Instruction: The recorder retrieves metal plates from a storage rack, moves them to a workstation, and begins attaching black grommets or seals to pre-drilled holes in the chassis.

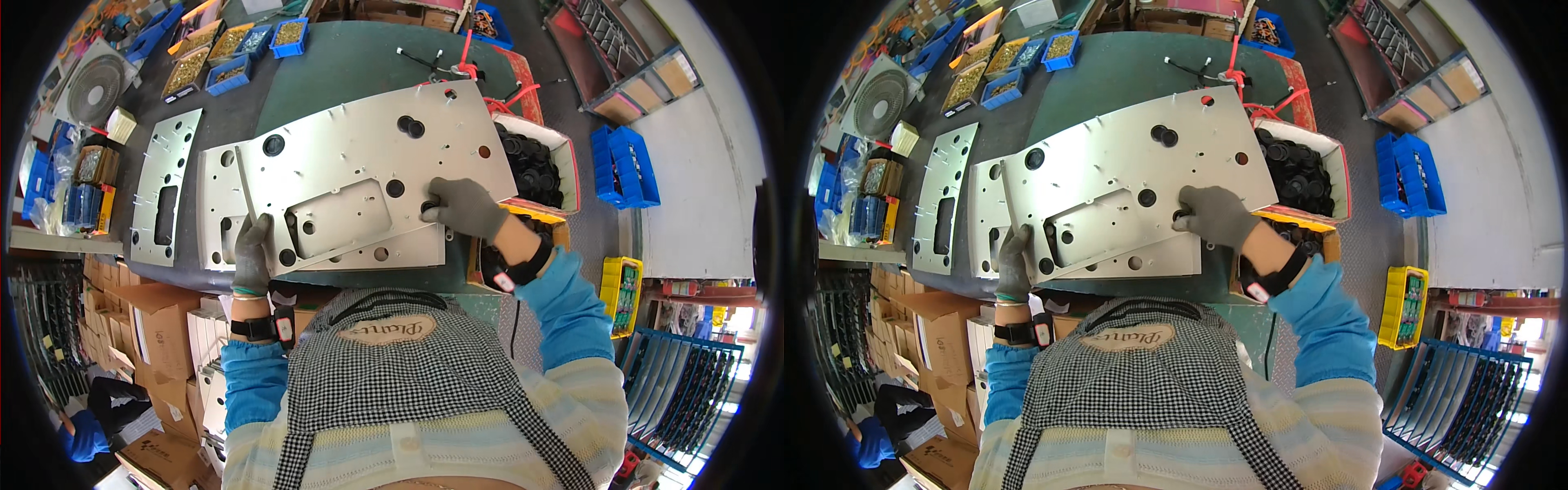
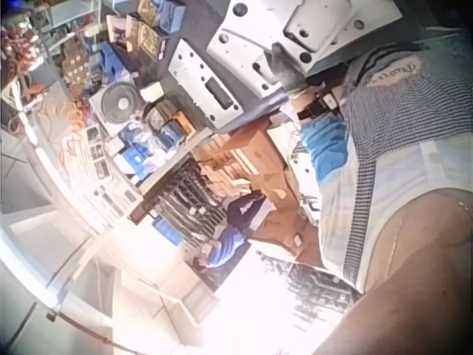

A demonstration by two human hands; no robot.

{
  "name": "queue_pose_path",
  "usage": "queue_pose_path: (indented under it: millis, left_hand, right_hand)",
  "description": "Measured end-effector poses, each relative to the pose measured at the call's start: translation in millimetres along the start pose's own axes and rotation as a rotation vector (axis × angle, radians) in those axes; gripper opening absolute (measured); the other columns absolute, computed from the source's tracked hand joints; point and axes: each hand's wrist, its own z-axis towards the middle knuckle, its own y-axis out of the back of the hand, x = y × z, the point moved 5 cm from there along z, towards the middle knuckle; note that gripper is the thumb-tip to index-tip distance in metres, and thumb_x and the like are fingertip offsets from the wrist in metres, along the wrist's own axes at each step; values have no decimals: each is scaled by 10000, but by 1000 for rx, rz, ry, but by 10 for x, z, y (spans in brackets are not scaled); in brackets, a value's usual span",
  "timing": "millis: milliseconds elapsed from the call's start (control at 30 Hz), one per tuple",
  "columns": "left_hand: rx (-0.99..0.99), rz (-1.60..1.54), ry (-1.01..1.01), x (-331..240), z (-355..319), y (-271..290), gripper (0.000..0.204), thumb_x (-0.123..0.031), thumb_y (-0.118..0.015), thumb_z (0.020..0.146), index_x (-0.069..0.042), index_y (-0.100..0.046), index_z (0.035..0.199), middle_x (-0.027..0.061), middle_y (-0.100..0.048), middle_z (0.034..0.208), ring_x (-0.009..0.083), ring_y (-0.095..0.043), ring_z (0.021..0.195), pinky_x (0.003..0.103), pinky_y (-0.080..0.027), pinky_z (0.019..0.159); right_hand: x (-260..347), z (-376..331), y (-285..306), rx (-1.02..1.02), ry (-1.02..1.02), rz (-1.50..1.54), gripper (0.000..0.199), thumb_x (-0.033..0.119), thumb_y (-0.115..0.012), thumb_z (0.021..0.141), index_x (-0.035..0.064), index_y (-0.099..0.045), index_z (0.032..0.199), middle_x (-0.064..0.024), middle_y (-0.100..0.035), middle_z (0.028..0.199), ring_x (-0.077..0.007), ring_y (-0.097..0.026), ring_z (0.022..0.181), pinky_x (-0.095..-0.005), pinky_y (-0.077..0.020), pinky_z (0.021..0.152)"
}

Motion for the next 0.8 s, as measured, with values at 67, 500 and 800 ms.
queue_pose_path:
  millis: [67,500,800]
  left_hand:
    - [0,-12,-18,19,15,1,404,-177,-523,843,55,-501,1173,122,-607,989,197,-628,830,294,-528,748]
    - [-13,4,-31,123,123,145,375,-173,-537,852,40,-525,1161,86,-617,960,163,-613,818,265,-505,747]
    - [5,-11,-15,-7,-10,-11,413,-219,-543,834,38,-515,1157,103,-609,980,187,-630,814,289,-530,722]
  right_hand:
    - [66,37,13,96,64,2,342,374,-642,799,61,-574,918,-147,-651,805,-333,-637,792,-420,-483,709]
    - [-47,134,42,82,269,-276,344,367,-647,764,77,-603,942,-155,-640,780,-338,-630,784,-435,-469,727]
    - [36,69,151,189,61,51,354,363,-695,713,56,-620,872,-133,-639,716,-298,-641,740,-391,-488,699]
